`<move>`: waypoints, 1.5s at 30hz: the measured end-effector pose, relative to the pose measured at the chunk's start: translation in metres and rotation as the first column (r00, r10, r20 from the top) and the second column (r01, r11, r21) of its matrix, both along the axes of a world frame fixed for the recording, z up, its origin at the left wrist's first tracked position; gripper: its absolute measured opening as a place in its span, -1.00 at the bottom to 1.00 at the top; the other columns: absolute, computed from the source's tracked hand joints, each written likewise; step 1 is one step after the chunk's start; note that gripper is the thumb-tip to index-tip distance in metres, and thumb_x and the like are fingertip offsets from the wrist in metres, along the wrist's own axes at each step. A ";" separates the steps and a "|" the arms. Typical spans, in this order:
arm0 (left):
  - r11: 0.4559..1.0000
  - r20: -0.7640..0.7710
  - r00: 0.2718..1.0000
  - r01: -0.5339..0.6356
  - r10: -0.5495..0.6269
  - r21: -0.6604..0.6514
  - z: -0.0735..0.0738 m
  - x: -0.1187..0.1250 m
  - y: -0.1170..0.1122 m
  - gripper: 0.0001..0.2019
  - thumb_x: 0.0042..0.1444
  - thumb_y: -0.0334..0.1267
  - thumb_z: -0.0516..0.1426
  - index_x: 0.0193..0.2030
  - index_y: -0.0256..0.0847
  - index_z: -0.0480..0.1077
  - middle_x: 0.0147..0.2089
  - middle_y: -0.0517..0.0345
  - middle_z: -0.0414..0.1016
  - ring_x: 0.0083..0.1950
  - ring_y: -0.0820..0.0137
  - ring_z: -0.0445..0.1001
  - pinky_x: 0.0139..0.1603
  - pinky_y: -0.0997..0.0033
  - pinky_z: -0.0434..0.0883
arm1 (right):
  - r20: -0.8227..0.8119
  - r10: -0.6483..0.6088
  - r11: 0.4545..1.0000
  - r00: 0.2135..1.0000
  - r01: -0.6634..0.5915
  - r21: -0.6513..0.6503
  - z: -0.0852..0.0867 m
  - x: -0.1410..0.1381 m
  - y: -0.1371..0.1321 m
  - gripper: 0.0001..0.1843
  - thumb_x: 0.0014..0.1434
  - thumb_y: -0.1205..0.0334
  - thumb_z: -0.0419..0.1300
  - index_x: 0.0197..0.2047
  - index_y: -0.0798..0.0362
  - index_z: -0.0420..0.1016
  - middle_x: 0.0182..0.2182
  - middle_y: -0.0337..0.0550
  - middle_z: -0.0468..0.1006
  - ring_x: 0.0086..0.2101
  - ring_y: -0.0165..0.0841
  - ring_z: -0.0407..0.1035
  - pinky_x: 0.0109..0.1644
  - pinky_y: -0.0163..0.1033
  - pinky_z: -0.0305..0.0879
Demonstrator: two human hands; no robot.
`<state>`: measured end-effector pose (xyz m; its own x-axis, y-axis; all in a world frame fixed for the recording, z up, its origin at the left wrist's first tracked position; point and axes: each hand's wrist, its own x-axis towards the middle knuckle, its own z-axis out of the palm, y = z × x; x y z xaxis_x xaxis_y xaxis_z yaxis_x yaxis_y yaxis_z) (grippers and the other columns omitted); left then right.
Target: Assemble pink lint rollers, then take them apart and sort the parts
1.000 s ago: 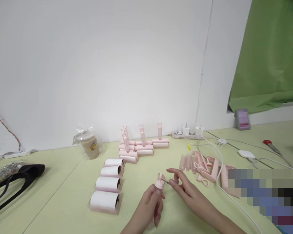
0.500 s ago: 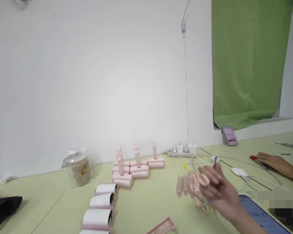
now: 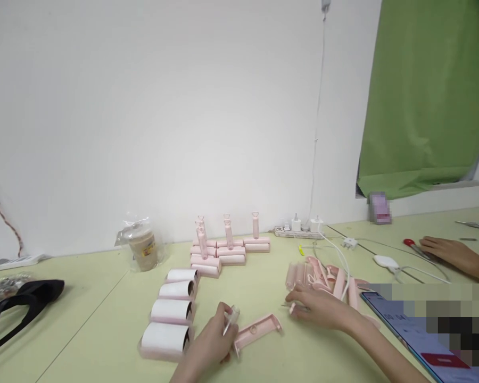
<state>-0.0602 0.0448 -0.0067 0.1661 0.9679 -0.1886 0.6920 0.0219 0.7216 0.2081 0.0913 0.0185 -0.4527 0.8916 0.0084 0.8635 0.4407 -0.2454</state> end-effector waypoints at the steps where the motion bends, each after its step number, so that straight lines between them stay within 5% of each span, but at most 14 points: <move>1: 1.000 0.035 0.999 0.011 -0.010 -0.020 -0.003 0.002 0.002 -0.83 0.13 -0.16 -0.18 -0.17 -0.12 0.03 -0.53 0.32 0.25 -0.61 0.47 0.28 -0.59 0.54 0.17 | 0.010 0.000 1.000 1.000 0.000 -0.004 0.000 0.003 0.002 -0.67 -0.04 0.22 0.04 -0.17 -0.07 0.45 -0.20 -0.15 0.47 -0.26 -0.20 0.37 -0.29 -0.24 0.18; 6: 0.998 0.109 0.994 -0.023 0.016 0.060 -0.006 0.011 0.003 -0.78 0.11 -0.05 -0.15 -0.20 -0.13 0.06 -0.48 0.33 0.20 -0.57 0.51 0.23 -0.53 0.55 0.19 | 0.035 -0.039 0.999 0.999 0.038 0.022 0.010 0.010 -0.002 -0.59 -0.08 0.30 0.00 -0.11 0.02 0.40 -0.18 -0.06 0.45 -0.22 -0.16 0.35 -0.26 -0.20 0.16; 11: 0.976 0.196 0.973 -0.157 0.125 0.153 -0.008 0.015 0.010 -0.75 0.09 -0.08 -0.12 -0.17 -0.17 0.06 -0.40 0.26 0.23 -0.43 0.44 0.33 -0.36 0.46 0.27 | 0.076 -0.047 0.998 0.996 0.044 0.033 0.022 -0.008 -0.024 -0.80 -0.14 0.24 0.08 -0.42 0.03 0.49 -0.49 -0.12 0.50 -0.39 -0.17 0.38 -0.40 -0.25 0.11; 14: 0.941 0.229 0.956 -0.239 0.184 0.241 -0.011 0.016 0.029 -0.74 0.06 -0.21 -0.10 -0.10 -0.22 0.08 -0.38 0.21 0.26 -0.39 0.39 0.37 -0.30 0.42 0.29 | 0.019 0.130 0.981 0.991 -0.132 0.144 0.016 -0.039 -0.031 -0.65 -0.09 0.17 0.10 -0.15 -0.07 0.41 -0.22 -0.17 0.47 -0.38 -0.28 0.40 -0.43 -0.31 0.07; 16: 0.925 0.228 0.954 -0.257 0.196 0.281 -0.010 0.020 0.045 -0.72 0.03 -0.26 -0.07 -0.08 -0.25 0.10 -0.35 0.17 0.29 -0.36 0.36 0.39 -0.27 0.39 0.29 | 0.058 0.221 0.958 0.973 -0.228 0.172 0.007 -0.057 -0.030 -0.65 -0.08 0.18 0.11 -0.15 -0.07 0.39 -0.23 -0.20 0.49 -0.42 -0.32 0.41 -0.49 -0.34 0.02; 20: 0.912 0.222 0.956 -0.259 0.194 0.320 -0.001 0.038 0.080 -0.68 0.02 -0.32 -0.02 -0.06 -0.32 0.13 -0.31 0.11 0.34 -0.29 0.34 0.40 -0.21 0.35 0.29 | 0.090 0.168 0.965 0.982 -0.182 0.188 0.003 -0.060 -0.020 -0.79 0.02 0.35 -0.02 -0.39 0.02 0.44 -0.46 -0.21 0.52 -0.44 -0.34 0.41 -0.51 -0.34 -0.04; 25: 0.938 0.169 0.973 -0.199 0.155 0.284 0.001 0.071 0.121 -0.75 0.10 -0.28 0.03 -0.08 -0.30 0.23 -0.16 0.08 0.36 -0.18 0.37 0.38 -0.16 0.26 0.33 | 0.074 0.187 0.964 0.980 -0.197 0.180 0.008 -0.049 -0.013 -0.59 -0.11 0.04 0.15 -0.15 -0.04 0.40 -0.24 -0.20 0.48 -0.39 -0.31 0.39 -0.48 -0.35 0.01; 29: 0.977 0.097 0.991 -0.106 0.089 0.188 -0.009 0.097 0.144 -0.74 0.11 -0.21 0.03 -0.09 -0.28 0.28 -0.12 0.08 0.36 -0.18 0.38 0.39 -0.19 0.23 0.38 | 0.099 0.226 0.966 0.969 -0.236 0.102 0.001 -0.053 -0.019 -0.83 -0.15 0.11 0.17 -0.49 0.02 0.49 -0.49 -0.23 0.52 -0.51 -0.35 0.37 -0.54 -0.35 -0.05; 32: 0.985 0.084 0.995 -0.065 0.051 0.162 -0.015 0.110 0.150 -0.74 0.11 -0.21 0.03 -0.08 -0.28 0.27 -0.10 0.07 0.35 -0.17 0.37 0.39 -0.19 0.23 0.38 | 0.068 0.124 0.982 0.990 -0.132 0.137 0.009 -0.035 -0.019 -0.80 -0.04 0.14 0.07 -0.54 0.04 0.44 -0.56 -0.23 0.50 -0.56 -0.38 0.35 -0.57 -0.36 -0.09; 35: 0.981 0.106 0.994 -0.041 0.022 0.188 -0.017 0.117 0.148 -0.72 0.12 -0.18 0.02 -0.07 -0.27 0.26 -0.11 0.08 0.36 -0.20 0.38 0.40 -0.21 0.24 0.38 | -0.015 -0.118 0.978 0.993 0.119 0.169 0.028 0.001 -0.005 -0.70 0.11 0.19 -0.09 -0.09 -0.02 0.30 -0.47 -0.24 0.51 -0.50 -0.38 0.36 -0.54 -0.38 -0.02; 37: 0.974 0.126 0.992 -0.024 -0.004 0.223 -0.016 0.119 0.141 -0.69 0.16 -0.15 -0.04 -0.03 -0.28 0.22 -0.15 0.08 0.37 -0.23 0.40 0.40 -0.22 0.26 0.37 | -0.013 -0.365 0.918 0.931 0.362 0.159 0.039 0.024 0.011 -0.64 0.14 0.25 -0.13 0.03 0.00 0.14 -0.49 -0.24 0.50 -0.51 -0.36 0.36 -0.52 -0.36 0.03; 40: 0.955 0.115 0.992 0.014 -0.050 0.296 -0.013 0.115 0.124 -0.62 0.16 -0.09 -0.11 0.00 -0.33 0.14 -0.16 0.02 0.33 -0.18 0.36 0.35 -0.15 0.29 0.29 | 0.054 -0.535 0.839 0.843 0.523 0.148 0.041 0.045 0.035 -0.70 0.18 0.25 -0.12 -0.04 0.12 0.21 -0.42 -0.10 0.49 -0.46 -0.31 0.36 -0.46 -0.28 0.13; 45: 0.925 0.014 0.969 0.232 -0.247 0.300 -0.011 0.089 0.093 -0.67 -0.14 -0.11 0.16 -0.24 -0.22 0.25 -0.27 0.15 0.28 -0.37 0.38 0.31 -0.30 0.35 0.26 | 0.153 -0.612 0.790 0.776 0.605 0.095 0.026 0.050 0.047 -0.74 0.18 0.14 0.02 -0.14 0.13 0.33 -0.25 -0.16 0.42 -0.33 -0.40 0.35 -0.27 -0.19 0.31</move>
<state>0.0288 0.1377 -0.0180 0.4017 0.9088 0.1125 0.6130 -0.3581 0.7043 0.2582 0.1386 0.0450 0.1870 0.9821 0.0237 0.9804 -0.1851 -0.0674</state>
